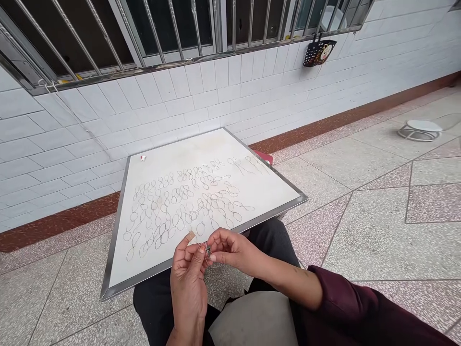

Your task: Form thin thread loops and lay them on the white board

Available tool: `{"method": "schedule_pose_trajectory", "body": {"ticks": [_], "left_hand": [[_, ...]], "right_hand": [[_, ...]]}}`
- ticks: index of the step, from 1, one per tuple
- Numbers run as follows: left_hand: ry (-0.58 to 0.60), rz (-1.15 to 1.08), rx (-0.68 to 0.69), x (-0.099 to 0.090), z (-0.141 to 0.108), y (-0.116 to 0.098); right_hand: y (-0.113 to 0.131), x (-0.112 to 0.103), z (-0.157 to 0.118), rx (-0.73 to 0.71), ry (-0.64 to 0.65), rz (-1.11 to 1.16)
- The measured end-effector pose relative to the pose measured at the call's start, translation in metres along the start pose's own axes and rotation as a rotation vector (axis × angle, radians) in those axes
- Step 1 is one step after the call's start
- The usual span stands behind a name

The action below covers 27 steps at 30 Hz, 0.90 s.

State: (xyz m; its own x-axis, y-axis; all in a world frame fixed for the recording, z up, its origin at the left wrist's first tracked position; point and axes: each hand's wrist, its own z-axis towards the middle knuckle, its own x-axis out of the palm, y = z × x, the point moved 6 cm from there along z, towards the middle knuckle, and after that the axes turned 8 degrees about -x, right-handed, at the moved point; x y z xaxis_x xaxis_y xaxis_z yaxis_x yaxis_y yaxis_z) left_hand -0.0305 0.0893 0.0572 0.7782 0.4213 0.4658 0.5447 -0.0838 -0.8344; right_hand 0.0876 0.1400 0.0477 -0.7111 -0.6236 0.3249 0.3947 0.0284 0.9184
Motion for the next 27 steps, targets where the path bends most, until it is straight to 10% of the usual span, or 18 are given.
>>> {"method": "schedule_pose_trajectory", "body": {"ticks": [27], "left_hand": [[-0.045, 0.293, 0.091, -0.007, 0.002, 0.006]], "right_hand": [[-0.008, -0.005, -0.006, 0.004, -0.021, 0.100]]}}
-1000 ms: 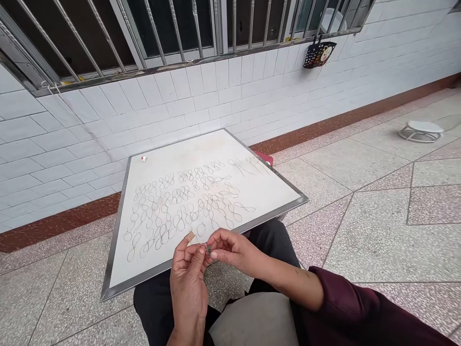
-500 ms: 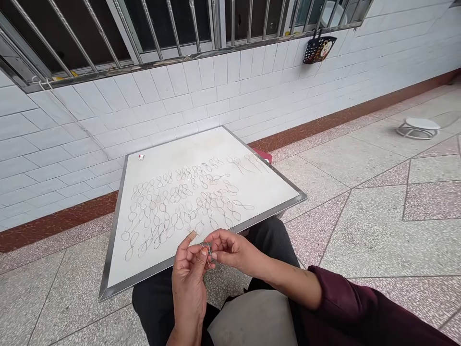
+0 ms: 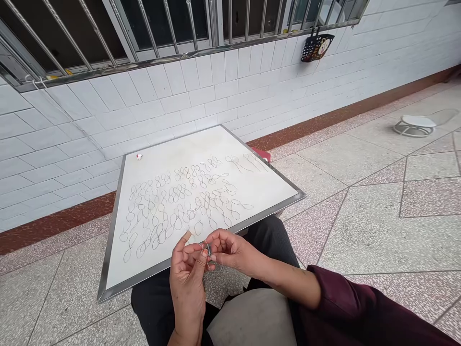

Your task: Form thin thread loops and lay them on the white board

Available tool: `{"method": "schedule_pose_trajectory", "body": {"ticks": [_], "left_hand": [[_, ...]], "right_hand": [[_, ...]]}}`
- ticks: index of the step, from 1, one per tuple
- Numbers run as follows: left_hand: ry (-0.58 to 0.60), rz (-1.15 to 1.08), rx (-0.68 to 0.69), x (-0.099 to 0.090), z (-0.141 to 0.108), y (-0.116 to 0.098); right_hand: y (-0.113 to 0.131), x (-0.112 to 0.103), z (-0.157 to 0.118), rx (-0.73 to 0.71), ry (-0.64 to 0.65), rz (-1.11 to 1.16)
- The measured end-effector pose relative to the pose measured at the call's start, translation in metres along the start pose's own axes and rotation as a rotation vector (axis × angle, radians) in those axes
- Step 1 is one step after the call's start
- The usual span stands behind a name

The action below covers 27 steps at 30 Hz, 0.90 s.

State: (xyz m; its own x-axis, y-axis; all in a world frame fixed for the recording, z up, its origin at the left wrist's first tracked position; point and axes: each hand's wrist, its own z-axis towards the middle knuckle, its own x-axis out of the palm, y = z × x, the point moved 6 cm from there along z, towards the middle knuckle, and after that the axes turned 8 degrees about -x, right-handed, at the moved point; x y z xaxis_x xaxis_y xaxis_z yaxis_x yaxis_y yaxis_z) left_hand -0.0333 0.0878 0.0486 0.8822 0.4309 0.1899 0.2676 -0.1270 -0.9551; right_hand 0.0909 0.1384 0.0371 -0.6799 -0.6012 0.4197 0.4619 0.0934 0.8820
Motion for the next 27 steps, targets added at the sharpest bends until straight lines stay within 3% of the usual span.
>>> {"method": "schedule_pose_trajectory", "body": {"ticks": [8, 19, 27], "left_hand": [[0.055, 0.038, 0.032, 0.0003, -0.0001, 0.0004], [0.127, -0.078, -0.148, 0.0037, 0.0022, 0.0053], [0.152, -0.121, -0.191, 0.0046, 0.0030, 0.0060]], "right_hand": [[-0.0057, -0.0022, -0.0006, -0.021, -0.011, -0.042], [-0.0052, -0.0031, -0.0019, 0.016, 0.000, -0.063], [-0.0088, -0.0051, -0.0012, 0.002, -0.020, -0.008]]}}
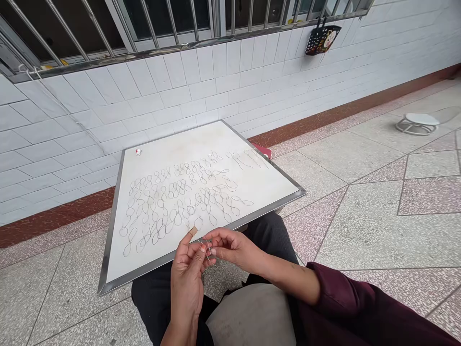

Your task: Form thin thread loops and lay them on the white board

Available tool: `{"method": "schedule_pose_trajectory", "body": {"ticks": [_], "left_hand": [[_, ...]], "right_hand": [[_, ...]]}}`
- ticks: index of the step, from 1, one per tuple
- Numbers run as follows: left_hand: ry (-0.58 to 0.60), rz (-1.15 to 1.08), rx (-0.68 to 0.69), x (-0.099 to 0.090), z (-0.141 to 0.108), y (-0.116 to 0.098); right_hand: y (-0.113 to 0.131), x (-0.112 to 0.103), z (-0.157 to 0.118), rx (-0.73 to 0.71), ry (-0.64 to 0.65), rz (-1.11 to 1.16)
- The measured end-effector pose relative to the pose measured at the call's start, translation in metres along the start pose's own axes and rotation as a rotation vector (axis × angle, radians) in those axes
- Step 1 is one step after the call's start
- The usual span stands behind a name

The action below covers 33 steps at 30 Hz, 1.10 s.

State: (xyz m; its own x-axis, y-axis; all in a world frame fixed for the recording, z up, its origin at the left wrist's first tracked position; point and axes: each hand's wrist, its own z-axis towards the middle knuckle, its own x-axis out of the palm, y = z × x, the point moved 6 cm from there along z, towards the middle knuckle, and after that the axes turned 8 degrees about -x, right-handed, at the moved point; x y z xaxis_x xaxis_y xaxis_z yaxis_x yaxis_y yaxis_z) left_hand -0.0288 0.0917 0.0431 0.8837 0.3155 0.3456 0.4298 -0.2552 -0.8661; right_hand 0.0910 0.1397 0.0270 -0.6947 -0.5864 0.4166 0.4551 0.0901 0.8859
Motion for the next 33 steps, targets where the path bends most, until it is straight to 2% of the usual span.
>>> {"method": "schedule_pose_trajectory", "body": {"ticks": [4, 8, 13, 19, 24, 26, 29, 31, 33], "left_hand": [[0.019, -0.053, 0.005, 0.000, 0.001, 0.000], [-0.021, -0.011, 0.046, -0.002, 0.002, 0.000], [-0.037, 0.004, 0.076, 0.000, 0.004, 0.003], [-0.003, -0.023, 0.087, 0.003, 0.004, 0.004], [-0.018, -0.036, 0.076, 0.000, 0.005, 0.001], [-0.042, -0.028, 0.090, -0.002, 0.005, -0.001], [-0.087, 0.020, 0.114, -0.006, 0.005, -0.005], [-0.095, 0.054, 0.125, -0.007, 0.004, -0.005], [-0.082, 0.077, 0.133, -0.007, 0.004, -0.004]], "right_hand": [[0.005, 0.001, 0.001, 0.017, -0.002, 0.031], [0.007, 0.000, 0.002, 0.057, -0.038, 0.103], [-0.010, 0.000, 0.001, 0.201, -0.112, 0.271], [-0.022, 0.008, -0.004, 0.364, -0.098, 0.463], [-0.025, 0.008, -0.005, 0.410, -0.067, 0.441], [-0.023, 0.003, -0.004, 0.359, -0.074, 0.322], [-0.010, -0.007, 0.001, 0.139, -0.099, -0.016], [0.002, -0.006, 0.005, -0.012, -0.064, -0.183], [0.009, -0.003, 0.007, -0.098, -0.018, -0.246]]}}
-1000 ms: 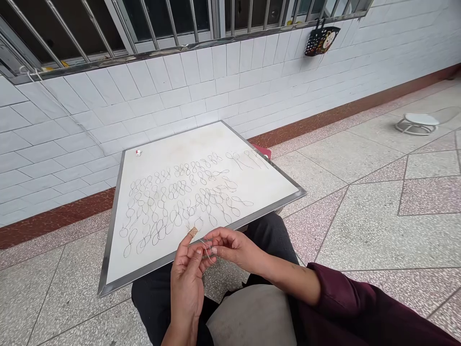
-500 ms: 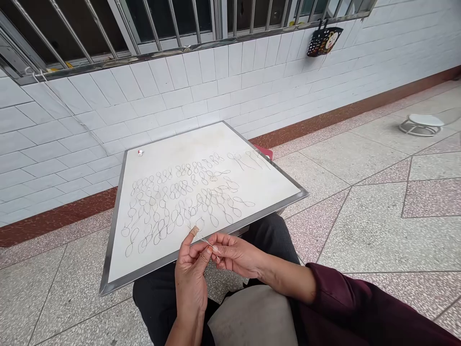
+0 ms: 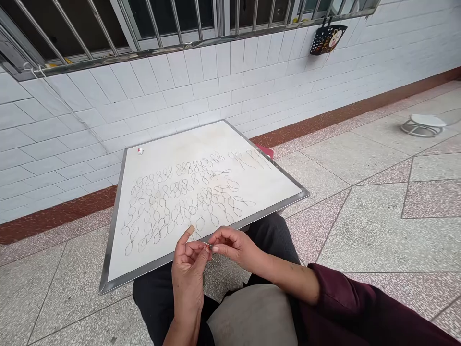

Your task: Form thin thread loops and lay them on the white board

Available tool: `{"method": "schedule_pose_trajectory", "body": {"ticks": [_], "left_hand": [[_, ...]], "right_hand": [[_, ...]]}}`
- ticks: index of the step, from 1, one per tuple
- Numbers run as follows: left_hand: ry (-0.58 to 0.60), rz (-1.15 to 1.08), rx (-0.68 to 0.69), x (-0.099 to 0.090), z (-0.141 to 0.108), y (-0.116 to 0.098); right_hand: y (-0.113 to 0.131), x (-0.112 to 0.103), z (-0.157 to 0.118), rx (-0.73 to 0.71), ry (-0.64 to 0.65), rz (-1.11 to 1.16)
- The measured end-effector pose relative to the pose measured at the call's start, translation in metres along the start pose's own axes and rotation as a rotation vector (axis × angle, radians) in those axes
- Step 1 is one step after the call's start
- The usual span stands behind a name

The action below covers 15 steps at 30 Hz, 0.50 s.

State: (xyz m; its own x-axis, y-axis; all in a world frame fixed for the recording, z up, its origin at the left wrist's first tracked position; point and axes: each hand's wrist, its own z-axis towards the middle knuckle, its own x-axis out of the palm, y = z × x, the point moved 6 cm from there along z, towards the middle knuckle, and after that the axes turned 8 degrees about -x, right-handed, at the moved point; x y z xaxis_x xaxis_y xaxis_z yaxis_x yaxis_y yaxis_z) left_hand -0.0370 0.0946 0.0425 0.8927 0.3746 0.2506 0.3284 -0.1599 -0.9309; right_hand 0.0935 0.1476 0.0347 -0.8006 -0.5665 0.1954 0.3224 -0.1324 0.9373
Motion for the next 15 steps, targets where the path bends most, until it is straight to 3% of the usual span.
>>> {"method": "schedule_pose_trajectory", "body": {"ticks": [7, 15], "left_hand": [[0.017, -0.092, -0.039, 0.004, 0.001, 0.006], [-0.026, -0.138, -0.042, 0.000, 0.002, 0.006]], "right_hand": [[0.001, -0.005, -0.002, -0.050, -0.009, -0.268], [-0.011, 0.002, -0.007, 0.054, 0.021, 0.027]]}}
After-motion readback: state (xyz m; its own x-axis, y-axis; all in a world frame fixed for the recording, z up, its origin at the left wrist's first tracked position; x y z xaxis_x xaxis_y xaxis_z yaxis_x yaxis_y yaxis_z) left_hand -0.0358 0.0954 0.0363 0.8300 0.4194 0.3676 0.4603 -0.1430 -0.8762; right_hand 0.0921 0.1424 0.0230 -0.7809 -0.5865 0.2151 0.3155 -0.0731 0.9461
